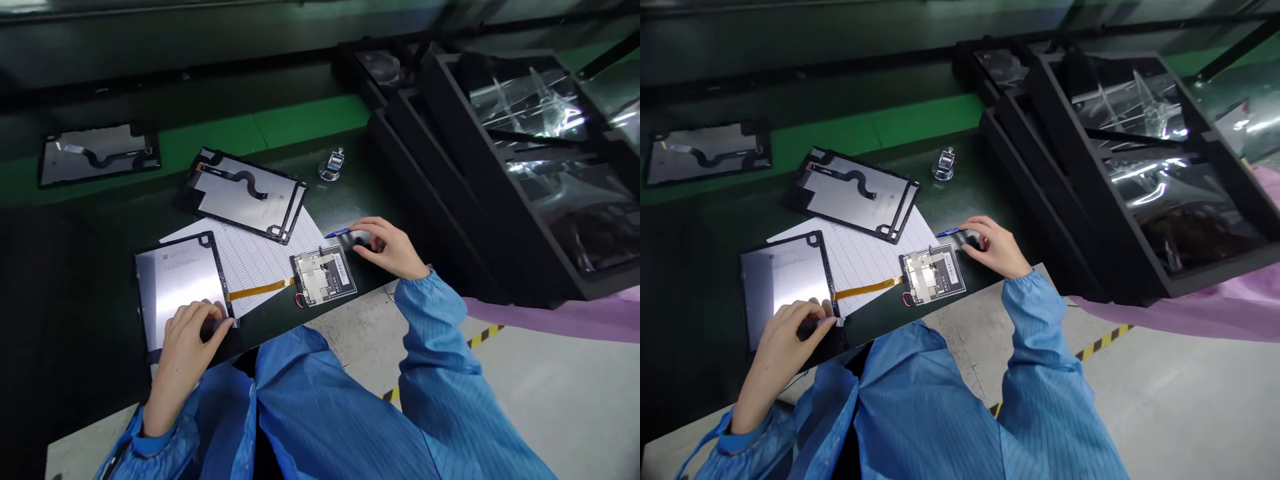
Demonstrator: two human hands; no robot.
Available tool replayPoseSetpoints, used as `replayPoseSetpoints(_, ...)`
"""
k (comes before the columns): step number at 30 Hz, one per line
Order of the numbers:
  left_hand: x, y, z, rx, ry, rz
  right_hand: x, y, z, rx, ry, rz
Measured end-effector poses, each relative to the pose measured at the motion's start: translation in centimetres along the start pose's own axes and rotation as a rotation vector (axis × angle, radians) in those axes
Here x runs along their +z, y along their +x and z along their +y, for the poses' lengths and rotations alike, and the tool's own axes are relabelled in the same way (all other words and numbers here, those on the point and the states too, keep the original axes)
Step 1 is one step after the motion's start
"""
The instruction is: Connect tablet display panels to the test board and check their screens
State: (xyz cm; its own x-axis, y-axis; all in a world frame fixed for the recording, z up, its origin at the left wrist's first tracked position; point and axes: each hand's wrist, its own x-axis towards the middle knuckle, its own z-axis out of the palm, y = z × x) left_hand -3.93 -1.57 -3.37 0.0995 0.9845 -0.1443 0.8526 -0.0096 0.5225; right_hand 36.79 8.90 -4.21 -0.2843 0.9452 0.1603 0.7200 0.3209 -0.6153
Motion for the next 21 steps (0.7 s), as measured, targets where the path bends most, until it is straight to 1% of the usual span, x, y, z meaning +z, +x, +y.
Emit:
replayPoseSetpoints(1, 0.0, 0.0, 0.1, 0.01, -0.027, -0.013, 0.5, -0.5, 0.5, 0.032, -0.037, 0.016)
replayPoseSetpoints(3, -0.1, 0.0, 0.4, 0.031, -0.072, -0.056, 1.8, -0.7, 1.1, 0.063, -0.084, 0.068)
replayPoseSetpoints(5, -0.3, -0.2, 0.6, 0.04, -0.097, -0.1, 3.0, -0.1, 1.1, 0.047, -0.104, 0.112)
replayPoseSetpoints(7, -0.5, -0.5, 0.6, 0.041, -0.109, -0.1, 3.7, 0.7, 0.4, 0.002, -0.089, 0.105)
replayPoseSetpoints(9, -0.7, -0.8, 0.4, 0.024, -0.089, -0.045, 4.0, 1.2, -0.9, -0.032, -0.048, 0.106)
replayPoseSetpoints(11, -1.0, -0.9, 0.2, 0.002, -0.047, -0.002, 4.4, 1.3, -2.9, -0.036, -0.011, 0.173)
replayPoseSetpoints(12, -1.2, -1.0, 0.0, -0.006, -0.021, -0.005, 4.7, 1.2, -4.2, -0.032, 0.009, 0.202)
replayPoseSetpoints(13, -1.4, -1.0, -0.1, -0.01, 0.004, -0.025, 5.2, 1.1, -5.5, -0.034, 0.032, 0.194)
replayPoseSetpoints(14, -1.5, -1.0, -0.1, -0.009, 0.024, -0.058, 5.9, 1.0, -7.0, -0.047, 0.05, 0.138)
replayPoseSetpoints(16, -1.8, -0.8, -0.2, 0.0, 0.053, -0.123, 7.6, 0.8, -9.7, -0.09, 0.029, -0.067)
replayPoseSetpoints(18, -1.9, -0.7, -0.1, 0.015, 0.057, -0.147, 9.4, 0.8, -11.8, -0.118, -0.055, -0.241)
replayPoseSetpoints(19, -2.0, -0.7, -0.1, 0.022, 0.055, -0.143, 10.1, 0.9, -12.4, -0.118, -0.098, -0.285)
replayPoseSetpoints(21, -2.0, -0.7, 0.0, 0.023, 0.057, -0.117, 11.2, 1.2, -13.1, -0.096, -0.133, -0.323)
